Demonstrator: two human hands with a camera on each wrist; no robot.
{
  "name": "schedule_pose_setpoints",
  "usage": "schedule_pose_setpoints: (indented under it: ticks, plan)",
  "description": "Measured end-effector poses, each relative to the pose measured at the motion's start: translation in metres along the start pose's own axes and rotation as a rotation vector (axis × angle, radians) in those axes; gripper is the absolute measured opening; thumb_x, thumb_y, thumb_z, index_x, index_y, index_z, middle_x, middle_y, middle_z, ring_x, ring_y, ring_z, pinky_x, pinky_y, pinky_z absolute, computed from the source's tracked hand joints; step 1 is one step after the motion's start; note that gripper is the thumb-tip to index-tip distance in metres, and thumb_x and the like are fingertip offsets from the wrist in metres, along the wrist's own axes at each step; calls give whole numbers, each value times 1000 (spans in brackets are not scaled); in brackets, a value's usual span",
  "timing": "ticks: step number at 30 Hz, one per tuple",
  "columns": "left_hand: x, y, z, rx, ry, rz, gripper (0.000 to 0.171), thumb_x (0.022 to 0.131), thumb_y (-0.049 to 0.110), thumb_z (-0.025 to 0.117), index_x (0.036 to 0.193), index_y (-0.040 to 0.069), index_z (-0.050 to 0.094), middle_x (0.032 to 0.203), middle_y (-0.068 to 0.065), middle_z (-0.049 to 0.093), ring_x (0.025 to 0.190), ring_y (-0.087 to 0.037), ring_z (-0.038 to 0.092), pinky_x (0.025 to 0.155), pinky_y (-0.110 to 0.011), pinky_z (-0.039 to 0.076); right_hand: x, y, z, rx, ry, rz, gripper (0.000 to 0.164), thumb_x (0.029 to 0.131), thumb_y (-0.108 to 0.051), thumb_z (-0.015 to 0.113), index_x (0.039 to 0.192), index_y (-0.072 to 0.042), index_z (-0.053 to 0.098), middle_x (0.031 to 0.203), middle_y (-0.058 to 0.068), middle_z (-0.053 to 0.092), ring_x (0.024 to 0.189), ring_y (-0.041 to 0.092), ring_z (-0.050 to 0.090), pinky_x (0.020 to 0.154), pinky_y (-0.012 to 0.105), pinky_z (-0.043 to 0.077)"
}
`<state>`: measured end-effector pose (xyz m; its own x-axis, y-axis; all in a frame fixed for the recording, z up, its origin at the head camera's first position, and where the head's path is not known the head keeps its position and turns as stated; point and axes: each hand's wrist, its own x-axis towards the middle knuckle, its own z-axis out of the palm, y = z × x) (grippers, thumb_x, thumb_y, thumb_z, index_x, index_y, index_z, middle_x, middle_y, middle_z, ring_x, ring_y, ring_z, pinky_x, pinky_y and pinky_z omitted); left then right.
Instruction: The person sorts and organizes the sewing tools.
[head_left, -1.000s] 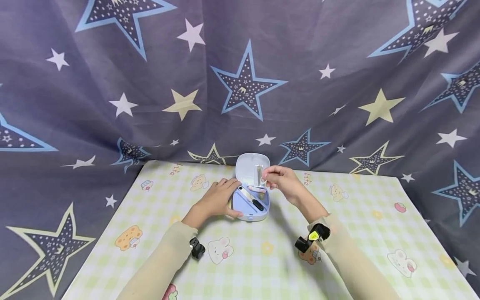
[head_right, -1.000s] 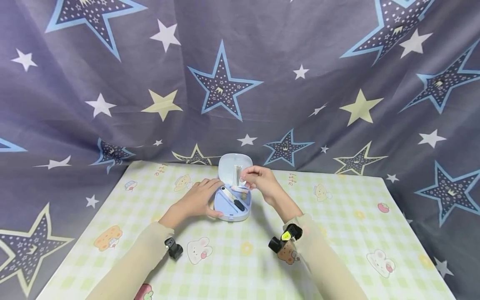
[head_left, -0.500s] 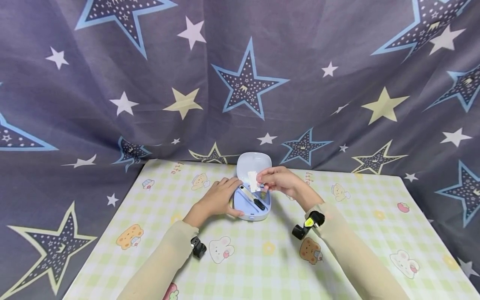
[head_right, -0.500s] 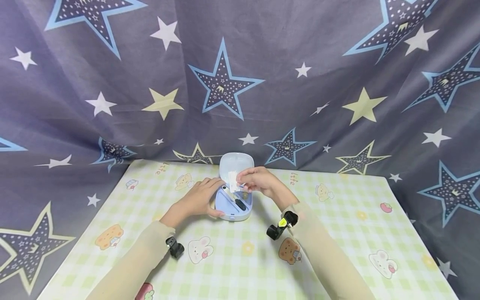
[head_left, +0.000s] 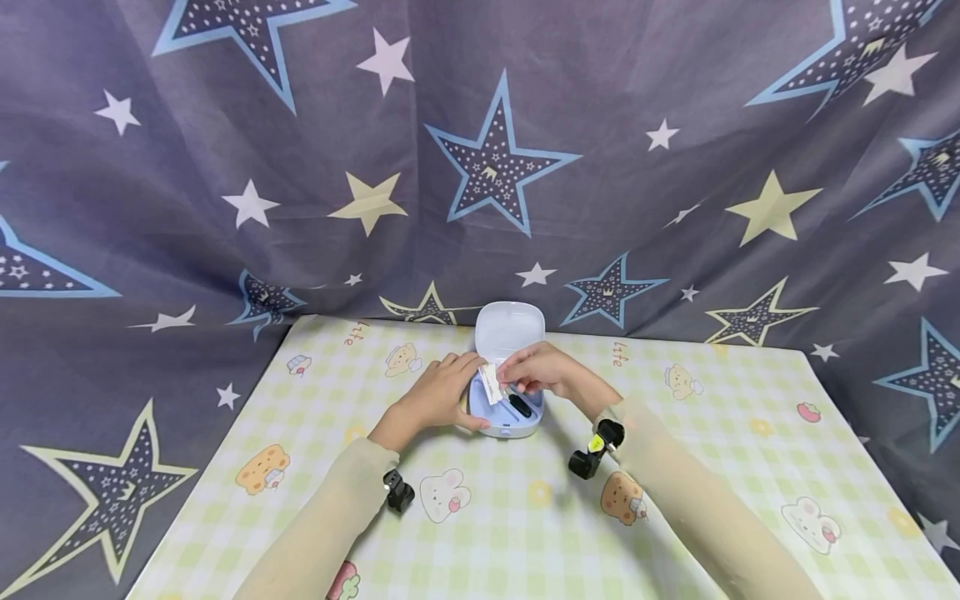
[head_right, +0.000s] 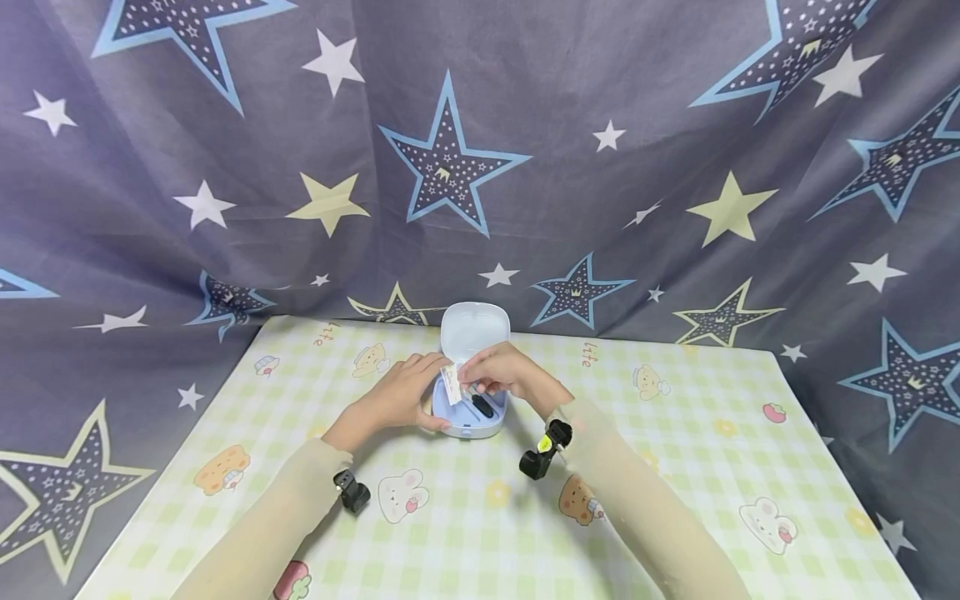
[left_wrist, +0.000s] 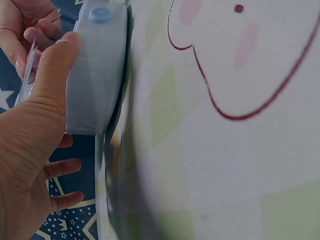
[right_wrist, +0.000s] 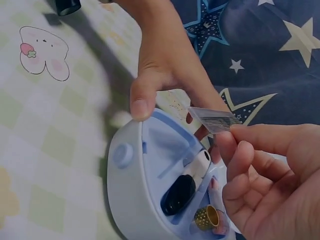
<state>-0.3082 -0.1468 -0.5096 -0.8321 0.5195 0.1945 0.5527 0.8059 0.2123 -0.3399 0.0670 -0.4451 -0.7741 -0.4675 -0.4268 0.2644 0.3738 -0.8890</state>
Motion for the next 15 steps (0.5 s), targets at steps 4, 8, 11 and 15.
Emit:
schedule_pose_setpoints:
  ticks: [4,8,11,15]
  plan:
    - [0,-2,2,-3,7,3,103,55,76,69,136,18,42,136,2,44,112,-19,45,87,-41,44,5,3,3,-42,25,2,19,81,-6,68,98,0,69,69,1,68,49,8,49,46,20,37]
    - [0,-3,3,-1,-3,-3,105,55,76,68,138,16,41,137,2,43,114,-19,44,89,-41,43,10,7,4,-68,36,-1,16,80,-5,68,95,1,69,66,1,67,48,8,48,45,21,35]
    - [0,-3,3,-2,-22,-9,107,56,77,67,139,16,39,140,2,42,116,-20,44,91,-41,43,11,9,6,-95,39,6,16,79,-4,69,94,1,70,64,-1,66,47,7,47,45,21,35]
    - [0,-3,2,-4,-37,-11,108,57,78,66,141,17,38,142,1,39,118,-20,43,91,-41,43,9,9,8,-135,47,13,16,78,-5,69,93,0,71,63,-1,67,46,7,48,45,21,35]
